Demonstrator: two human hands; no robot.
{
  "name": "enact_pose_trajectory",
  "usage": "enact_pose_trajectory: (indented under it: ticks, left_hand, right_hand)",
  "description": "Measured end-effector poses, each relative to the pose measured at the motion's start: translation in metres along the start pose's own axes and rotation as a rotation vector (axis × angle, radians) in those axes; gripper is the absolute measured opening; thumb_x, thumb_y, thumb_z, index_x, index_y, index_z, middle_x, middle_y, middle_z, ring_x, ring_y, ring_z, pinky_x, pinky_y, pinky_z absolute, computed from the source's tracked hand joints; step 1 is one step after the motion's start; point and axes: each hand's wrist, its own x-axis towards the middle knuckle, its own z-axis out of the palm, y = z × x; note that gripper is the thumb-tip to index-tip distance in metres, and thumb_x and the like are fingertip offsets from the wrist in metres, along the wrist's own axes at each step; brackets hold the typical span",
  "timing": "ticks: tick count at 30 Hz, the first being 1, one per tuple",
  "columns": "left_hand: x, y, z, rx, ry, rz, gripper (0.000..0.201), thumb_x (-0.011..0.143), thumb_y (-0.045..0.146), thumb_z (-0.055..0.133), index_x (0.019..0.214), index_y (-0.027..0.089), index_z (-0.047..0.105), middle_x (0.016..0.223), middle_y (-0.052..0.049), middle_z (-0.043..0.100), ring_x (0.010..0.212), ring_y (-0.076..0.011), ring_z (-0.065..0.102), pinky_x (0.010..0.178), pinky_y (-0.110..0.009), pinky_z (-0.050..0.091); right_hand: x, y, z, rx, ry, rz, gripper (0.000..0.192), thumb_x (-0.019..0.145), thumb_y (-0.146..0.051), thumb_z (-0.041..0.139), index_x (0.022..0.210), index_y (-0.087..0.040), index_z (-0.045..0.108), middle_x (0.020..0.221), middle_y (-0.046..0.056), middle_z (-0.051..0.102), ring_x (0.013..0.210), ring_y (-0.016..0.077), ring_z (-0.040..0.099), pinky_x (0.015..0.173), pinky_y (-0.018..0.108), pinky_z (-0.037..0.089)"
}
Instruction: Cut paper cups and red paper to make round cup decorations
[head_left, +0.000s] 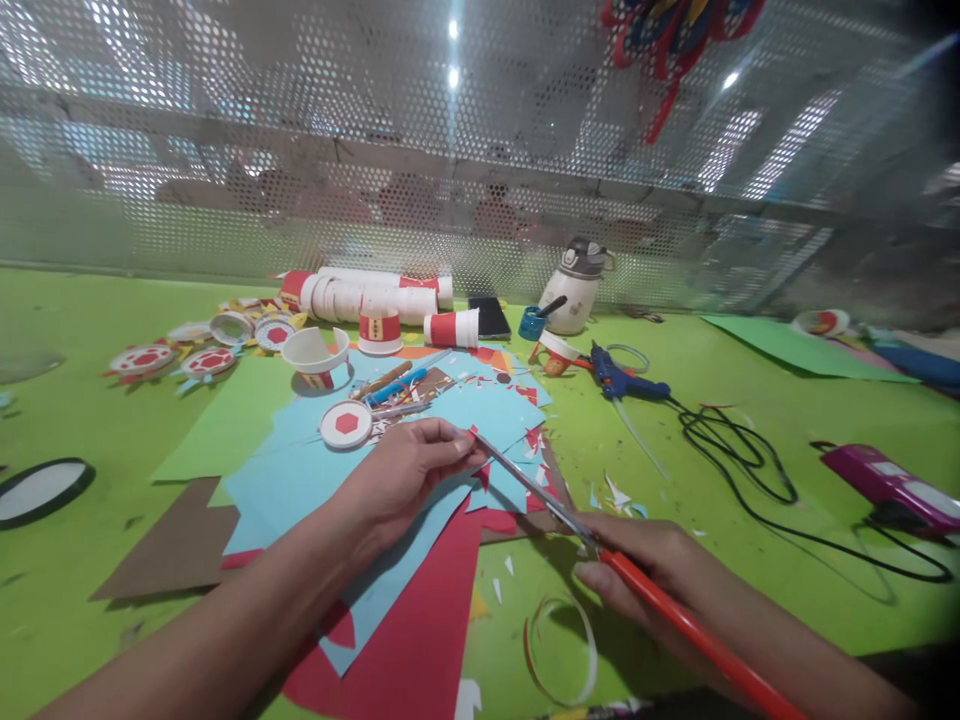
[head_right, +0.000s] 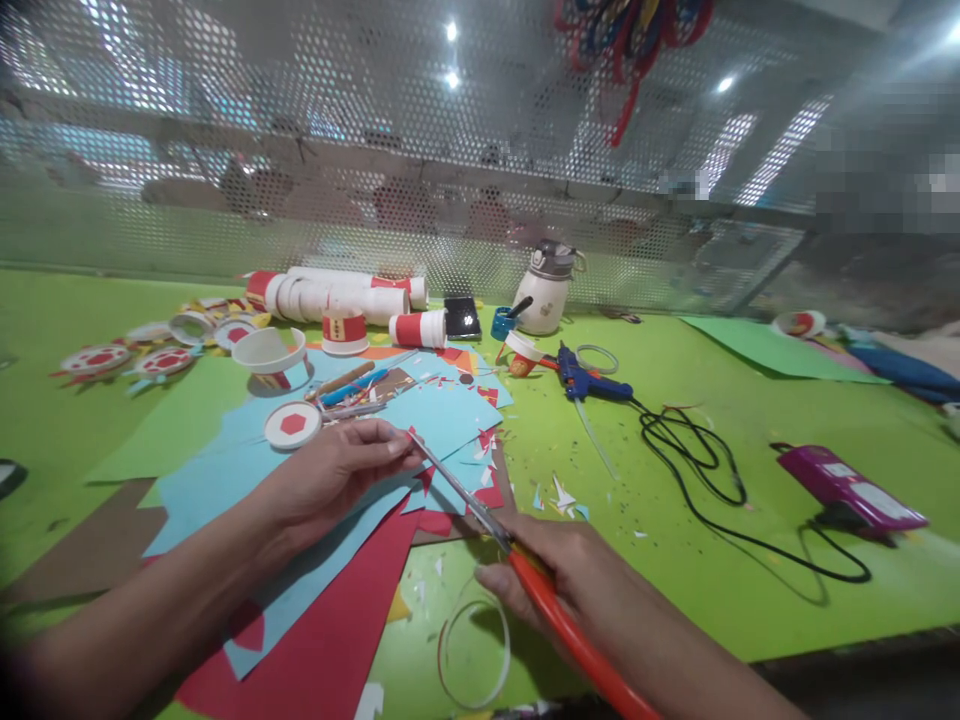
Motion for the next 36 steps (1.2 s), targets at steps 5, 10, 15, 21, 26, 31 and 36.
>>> enact_pose_trajectory:
  ticks: [5, 10, 15, 21, 26, 31, 36]
  left_hand:
    - [0.002, -0.002, 0.0, -0.014, 0.03, -0.029, 0.01, 0.073, 0.003, 0.062, 0.066, 0.009, 0.058, 0.079, -0.008, 0.066, 0.074, -0.0147, 0.066, 0.081, -0.026, 0.052]
    - [0.004, -0.003, 0.001, -0.033, 0.067, -0.05, 0.012, 0.073, 0.0, 0.06, 0.065, 0.008, 0.059, 0.075, -0.008, 0.065, 0.071, -0.0144, 0.066, 0.078, -0.026, 0.053]
    - [0.005, -0.002, 0.0, -0.028, 0.086, -0.087, 0.015, 0.073, -0.001, 0.059, 0.062, 0.008, 0.058, 0.078, -0.011, 0.067, 0.073, -0.0163, 0.068, 0.079, -0.025, 0.053]
    - [0.002, 0.001, -0.001, 0.107, 0.126, -0.108, 0.015, 0.076, 0.001, 0.056, 0.064, 0.01, 0.054, 0.075, -0.012, 0.068, 0.068, -0.0169, 0.068, 0.068, -0.025, 0.055]
    - [-0.004, 0.003, 0.001, 0.246, 0.059, -0.109, 0.01, 0.078, 0.012, 0.061, 0.07, 0.011, 0.054, 0.064, -0.009, 0.066, 0.047, -0.0118, 0.059, 0.042, -0.019, 0.046]
    - [-0.004, 0.004, 0.002, 0.171, 0.039, -0.069, 0.007, 0.08, 0.012, 0.06, 0.073, 0.01, 0.056, 0.069, -0.01, 0.067, 0.053, -0.0106, 0.062, 0.052, -0.019, 0.052]
    - [-0.003, 0.007, 0.003, 0.071, 0.069, -0.029, 0.003, 0.081, 0.01, 0.058, 0.079, 0.009, 0.058, 0.076, -0.009, 0.067, 0.06, -0.0097, 0.065, 0.059, -0.017, 0.054]
  right_hand:
    - [0.001, -0.001, -0.001, -0.017, -0.023, 0.046, 0.032, 0.089, -0.043, 0.05, 0.096, -0.018, 0.069, 0.077, 0.002, 0.065, 0.065, 0.0136, 0.054, 0.058, 0.021, 0.045]
    - [0.002, -0.008, -0.003, -0.034, -0.039, 0.061, 0.032, 0.09, -0.042, 0.048, 0.096, -0.018, 0.068, 0.08, 0.002, 0.065, 0.068, 0.0138, 0.054, 0.061, 0.022, 0.045]
    - [0.005, -0.003, -0.002, -0.045, -0.054, 0.042, 0.029, 0.088, -0.041, 0.052, 0.092, -0.018, 0.068, 0.077, 0.002, 0.065, 0.064, 0.0133, 0.054, 0.056, 0.02, 0.042]
    - [0.007, 0.005, -0.002, -0.11, -0.071, 0.044, 0.028, 0.089, -0.039, 0.048, 0.084, -0.017, 0.063, 0.079, 0.002, 0.064, 0.064, 0.0127, 0.052, 0.056, 0.021, 0.04]
    - [0.008, 0.008, -0.005, -0.171, -0.034, 0.047, 0.033, 0.091, -0.043, 0.043, 0.084, -0.017, 0.062, 0.074, 0.002, 0.06, 0.062, 0.0121, 0.046, 0.054, 0.023, 0.037]
    - [0.001, 0.002, -0.007, -0.131, -0.058, 0.074, 0.031, 0.09, -0.047, 0.045, 0.086, -0.019, 0.06, 0.072, 0.0, 0.057, 0.059, 0.0108, 0.045, 0.052, 0.021, 0.037]
    - [-0.003, -0.007, -0.009, -0.155, -0.062, 0.099, 0.032, 0.088, -0.049, 0.049, 0.094, -0.02, 0.06, 0.078, 0.001, 0.062, 0.064, 0.0134, 0.051, 0.057, 0.023, 0.041]
